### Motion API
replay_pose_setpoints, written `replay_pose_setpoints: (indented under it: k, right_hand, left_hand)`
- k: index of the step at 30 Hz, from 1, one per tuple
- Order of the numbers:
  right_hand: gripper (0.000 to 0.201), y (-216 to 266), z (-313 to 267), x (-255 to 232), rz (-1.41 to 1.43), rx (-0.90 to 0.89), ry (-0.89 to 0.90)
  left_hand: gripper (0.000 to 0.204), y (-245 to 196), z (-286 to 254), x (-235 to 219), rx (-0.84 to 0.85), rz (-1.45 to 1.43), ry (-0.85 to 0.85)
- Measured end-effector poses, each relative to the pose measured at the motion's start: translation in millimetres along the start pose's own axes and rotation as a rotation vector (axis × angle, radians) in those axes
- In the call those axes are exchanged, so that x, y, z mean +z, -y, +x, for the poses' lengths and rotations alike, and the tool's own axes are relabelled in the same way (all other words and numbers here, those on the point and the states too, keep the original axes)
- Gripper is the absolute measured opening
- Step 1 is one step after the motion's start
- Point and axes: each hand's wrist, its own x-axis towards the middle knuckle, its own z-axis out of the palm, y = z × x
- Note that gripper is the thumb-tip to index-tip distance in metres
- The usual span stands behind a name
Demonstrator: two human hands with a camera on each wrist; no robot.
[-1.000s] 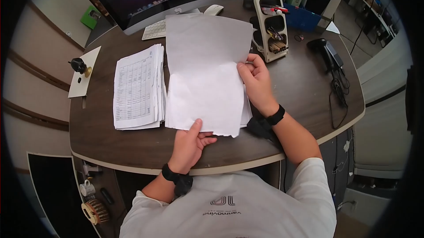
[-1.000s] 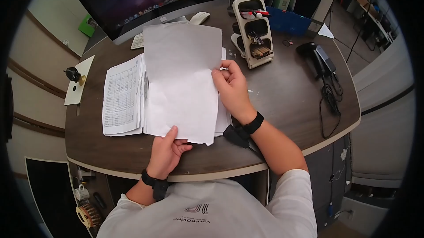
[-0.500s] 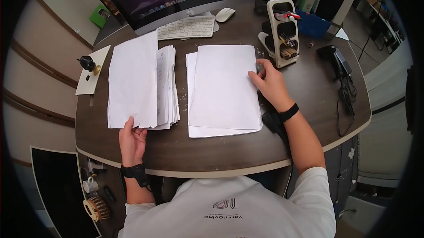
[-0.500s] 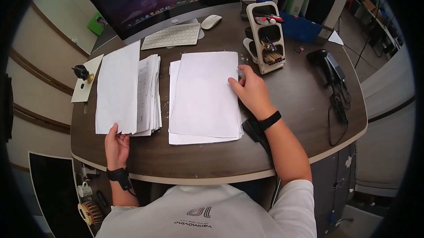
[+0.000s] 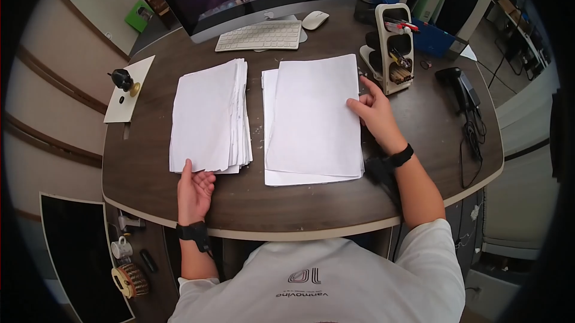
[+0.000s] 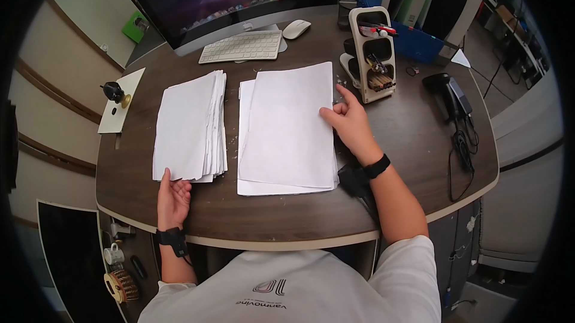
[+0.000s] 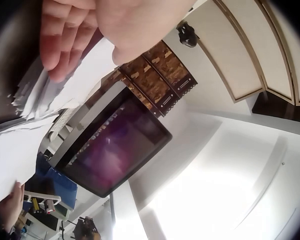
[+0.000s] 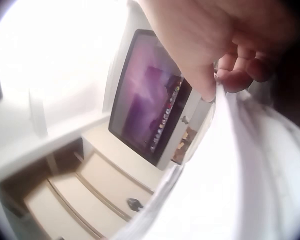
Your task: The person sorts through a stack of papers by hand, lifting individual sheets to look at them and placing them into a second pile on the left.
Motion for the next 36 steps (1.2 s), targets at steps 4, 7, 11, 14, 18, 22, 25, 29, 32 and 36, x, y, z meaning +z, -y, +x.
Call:
replay_pose_setpoints:
  k: [4,7,11,14,18,22,25,29,32,36]
  right_hand:
    - [0.047,12.5,1.9,-3.5,0.219,0.248,0.092]
    - [0.034,14.4,-0.3,-1.7,0.267,0.283,0.143]
    - [0.035,39.9,-13.9,16.8,0.447,0.324,0.159]
    - [0.036,33.5,-20.0,20.2,0.469,0.258,0.239]
    - [0.027,33.1,-21.3,9.0,0.487,0.166,0.343]
    - [0.029,19.6,-10.2,7.5,-0.03,-0.041,0.068]
    - [0.043,30.9,-15.4,3.4,-0.782,-0.121,0.019]
    - [0.048,19.8,-19.2,7.9,-0.897,-0.16,-0.011]
    - [0.046,25.7,-17.4,6.6,-0.809,-0.056,0.042]
    - [0.045,27.8,-17.8,5.9,-0.774,-0.044,0.052]
  left_hand:
    - [0.053,21.8,-41.4,-1.1,-0.253,0.108,0.339]
    - [0.052,44.8,-76.1,27.7,-0.394,0.207,0.561]
    - [0.047,68.1,-102.2,83.5,-0.471,0.195,0.729]
    - [0.043,83.4,-104.2,114.3,-0.438,0.095,0.668]
    - [0.038,93.0,-102.8,111.4,-0.279,0.059,0.49]
    - [0.037,77.1,-102.5,72.2,0.016,0.131,0.303]
    - [0.035,55.7,-91.6,32.0,0.296,0.059,0.064]
    - [0.036,24.9,-80.9,8.5,0.358,-0.001,-0.062]
    - [0.034,14.9,-59.1,1.6,0.292,0.02,-0.09]
    - [0.031,4.8,-29.8,9.4,0.234,0.036,-0.048]
